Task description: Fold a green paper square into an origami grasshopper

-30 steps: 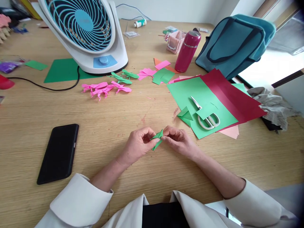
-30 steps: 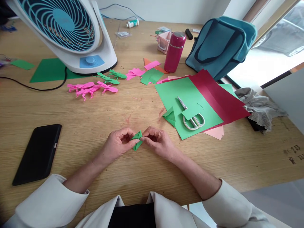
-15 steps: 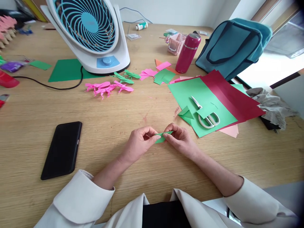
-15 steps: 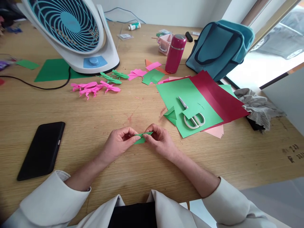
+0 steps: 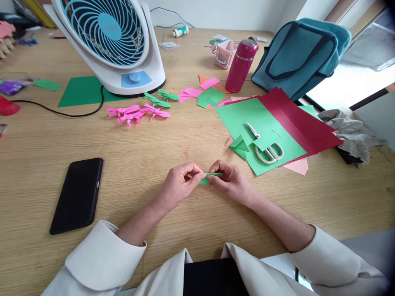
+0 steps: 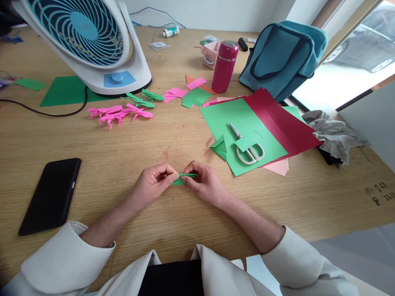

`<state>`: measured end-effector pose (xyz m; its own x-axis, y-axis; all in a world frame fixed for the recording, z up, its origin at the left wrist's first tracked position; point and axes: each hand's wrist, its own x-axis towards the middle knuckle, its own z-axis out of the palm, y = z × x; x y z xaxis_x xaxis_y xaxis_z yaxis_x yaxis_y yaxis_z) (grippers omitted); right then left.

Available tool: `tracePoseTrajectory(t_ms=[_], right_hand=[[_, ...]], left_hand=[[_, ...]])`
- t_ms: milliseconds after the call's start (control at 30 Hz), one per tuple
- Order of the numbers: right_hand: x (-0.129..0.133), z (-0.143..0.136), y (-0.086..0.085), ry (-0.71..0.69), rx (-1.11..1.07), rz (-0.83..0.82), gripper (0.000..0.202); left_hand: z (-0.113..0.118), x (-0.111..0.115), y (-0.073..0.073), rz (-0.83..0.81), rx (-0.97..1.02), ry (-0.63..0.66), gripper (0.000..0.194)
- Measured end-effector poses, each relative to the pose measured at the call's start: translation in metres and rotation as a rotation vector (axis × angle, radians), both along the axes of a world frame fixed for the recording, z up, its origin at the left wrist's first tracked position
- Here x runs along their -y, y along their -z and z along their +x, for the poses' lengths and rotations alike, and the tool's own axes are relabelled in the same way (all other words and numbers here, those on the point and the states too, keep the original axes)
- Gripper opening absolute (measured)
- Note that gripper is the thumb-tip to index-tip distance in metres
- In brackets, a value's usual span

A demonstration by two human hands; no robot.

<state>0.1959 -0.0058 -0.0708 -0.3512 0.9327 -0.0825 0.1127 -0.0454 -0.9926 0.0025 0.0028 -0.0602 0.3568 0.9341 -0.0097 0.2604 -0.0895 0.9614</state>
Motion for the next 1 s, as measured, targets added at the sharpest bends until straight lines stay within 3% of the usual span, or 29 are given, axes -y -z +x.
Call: tracePoseTrajectory(t_ms=[233,433,600,667,733,833,1000], right_hand=[[-0.001,-0.001,0.003,0.045,-0.107,-0.082,0.028],[0.001,-0.004,0.004,0.035,-0.167,-0.051,0.025],[0.000,-0.008,0.004,0.117,-0.171,0.000,0.028],[-0.001,-0.008,0.004,0.155,-0.173,0.003,0.029],[-0.002,-0.007,0.003,0.173,-0.187,-0.024,0.030],[-0.004,-0.005,0.002,0.172,-0.207,-0.085,0.032],[-0.004,-0.004,0.001,0.096,-0.191,-0.156,0.034]], left_hand=[[0.001,0.002,0.002,-0.046,-0.078,-0.018,0.020],[0.000,0.002,0.002,-0.036,-0.111,-0.017,0.015],[0.000,0.002,0.004,0.008,-0.055,-0.047,0.013],[-0.002,0.003,0.005,0.151,-0.055,-0.096,0.013],[-0.005,0.003,0.004,0.413,-0.130,-0.126,0.015],[-0.009,0.003,0.001,0.793,-0.281,-0.041,0.024],[-0.009,0.003,-0.002,1.042,-0.480,0.120,0.020]])
